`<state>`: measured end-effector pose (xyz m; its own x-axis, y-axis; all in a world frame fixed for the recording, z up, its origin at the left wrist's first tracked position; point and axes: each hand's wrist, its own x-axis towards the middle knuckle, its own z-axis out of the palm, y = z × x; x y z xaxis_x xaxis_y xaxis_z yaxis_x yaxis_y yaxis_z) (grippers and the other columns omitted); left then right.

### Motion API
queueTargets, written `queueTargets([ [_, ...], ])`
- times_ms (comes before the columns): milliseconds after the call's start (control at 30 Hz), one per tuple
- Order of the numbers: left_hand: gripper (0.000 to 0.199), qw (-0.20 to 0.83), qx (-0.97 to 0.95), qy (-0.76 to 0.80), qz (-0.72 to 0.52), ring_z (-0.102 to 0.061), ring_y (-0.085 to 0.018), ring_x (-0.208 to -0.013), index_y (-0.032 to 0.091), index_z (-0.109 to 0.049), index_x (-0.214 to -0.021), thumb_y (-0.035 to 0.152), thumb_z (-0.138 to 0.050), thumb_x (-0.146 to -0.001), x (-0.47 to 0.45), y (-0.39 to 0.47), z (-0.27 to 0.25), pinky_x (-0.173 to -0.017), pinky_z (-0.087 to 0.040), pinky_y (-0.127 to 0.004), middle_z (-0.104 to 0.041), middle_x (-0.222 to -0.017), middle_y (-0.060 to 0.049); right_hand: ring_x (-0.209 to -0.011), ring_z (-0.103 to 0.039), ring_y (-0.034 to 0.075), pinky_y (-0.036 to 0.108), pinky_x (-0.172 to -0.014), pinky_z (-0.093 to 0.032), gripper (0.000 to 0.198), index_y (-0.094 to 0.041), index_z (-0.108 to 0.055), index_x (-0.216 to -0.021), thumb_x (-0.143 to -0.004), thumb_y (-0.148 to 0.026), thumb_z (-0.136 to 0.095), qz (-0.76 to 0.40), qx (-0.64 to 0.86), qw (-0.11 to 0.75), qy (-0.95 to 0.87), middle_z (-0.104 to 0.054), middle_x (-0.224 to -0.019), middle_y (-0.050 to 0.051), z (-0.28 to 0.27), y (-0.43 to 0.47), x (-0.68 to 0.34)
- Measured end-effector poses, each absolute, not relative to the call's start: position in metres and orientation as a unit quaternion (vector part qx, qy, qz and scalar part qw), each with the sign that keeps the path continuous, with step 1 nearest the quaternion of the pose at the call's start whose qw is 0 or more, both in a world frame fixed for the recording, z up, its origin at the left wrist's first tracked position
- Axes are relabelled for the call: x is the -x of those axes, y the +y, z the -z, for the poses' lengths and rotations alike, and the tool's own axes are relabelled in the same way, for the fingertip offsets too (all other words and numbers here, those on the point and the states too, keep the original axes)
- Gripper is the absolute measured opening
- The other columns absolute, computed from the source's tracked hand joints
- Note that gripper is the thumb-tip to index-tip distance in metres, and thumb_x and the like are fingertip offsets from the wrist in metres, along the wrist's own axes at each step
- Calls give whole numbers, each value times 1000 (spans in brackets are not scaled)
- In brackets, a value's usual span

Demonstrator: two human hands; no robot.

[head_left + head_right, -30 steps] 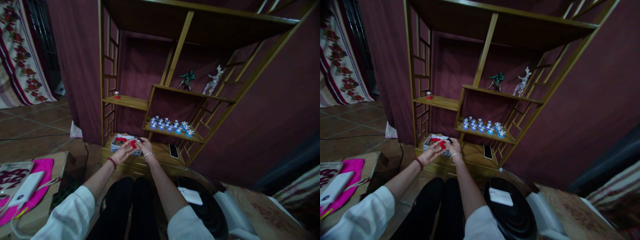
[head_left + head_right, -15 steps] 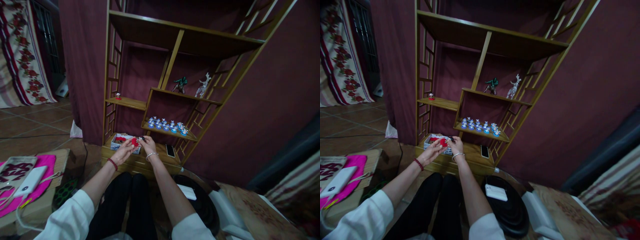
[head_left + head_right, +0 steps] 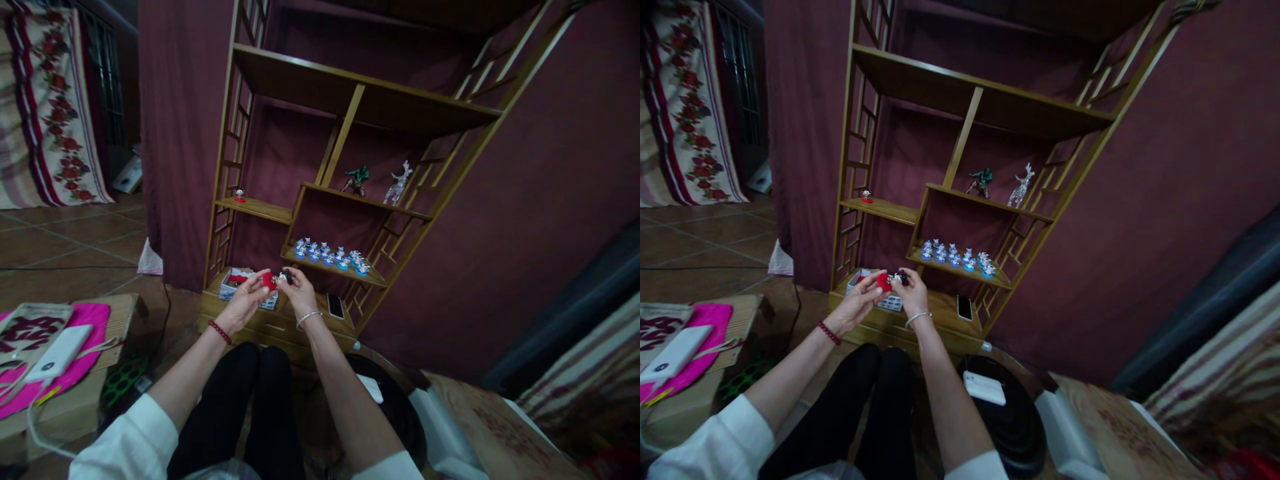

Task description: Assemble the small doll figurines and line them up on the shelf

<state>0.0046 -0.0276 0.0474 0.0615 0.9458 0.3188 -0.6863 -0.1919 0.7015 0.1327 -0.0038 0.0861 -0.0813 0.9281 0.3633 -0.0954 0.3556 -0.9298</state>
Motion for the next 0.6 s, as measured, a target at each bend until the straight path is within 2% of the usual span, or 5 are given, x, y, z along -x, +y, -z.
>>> queueTargets([
  [100, 47, 605, -400, 156, -671, -56, -16, -99, 20, -56, -112, 11, -66, -67, -4, -33, -52, -95, -41, -35, -61, -104, -4, -78, -61, 13, 27, -78, -49, 43, -17, -56, -95, -56, -29, -70, -429, 342, 573, -609, -64, -87, 2, -91, -9, -133],
  [600, 46, 600, -407, 155, -671, -53, -18, -102, 20, -56, -114, 13, -66, -69, -7, -49, -68, -91, -41, -32, -61, -108, -5, -81, -60, 12, 24, -77, -49, 39, -19, -56, -97, -60, -26, -68, -427, 307, 555, -644, -62, -87, 0, -109, -21, -139],
])
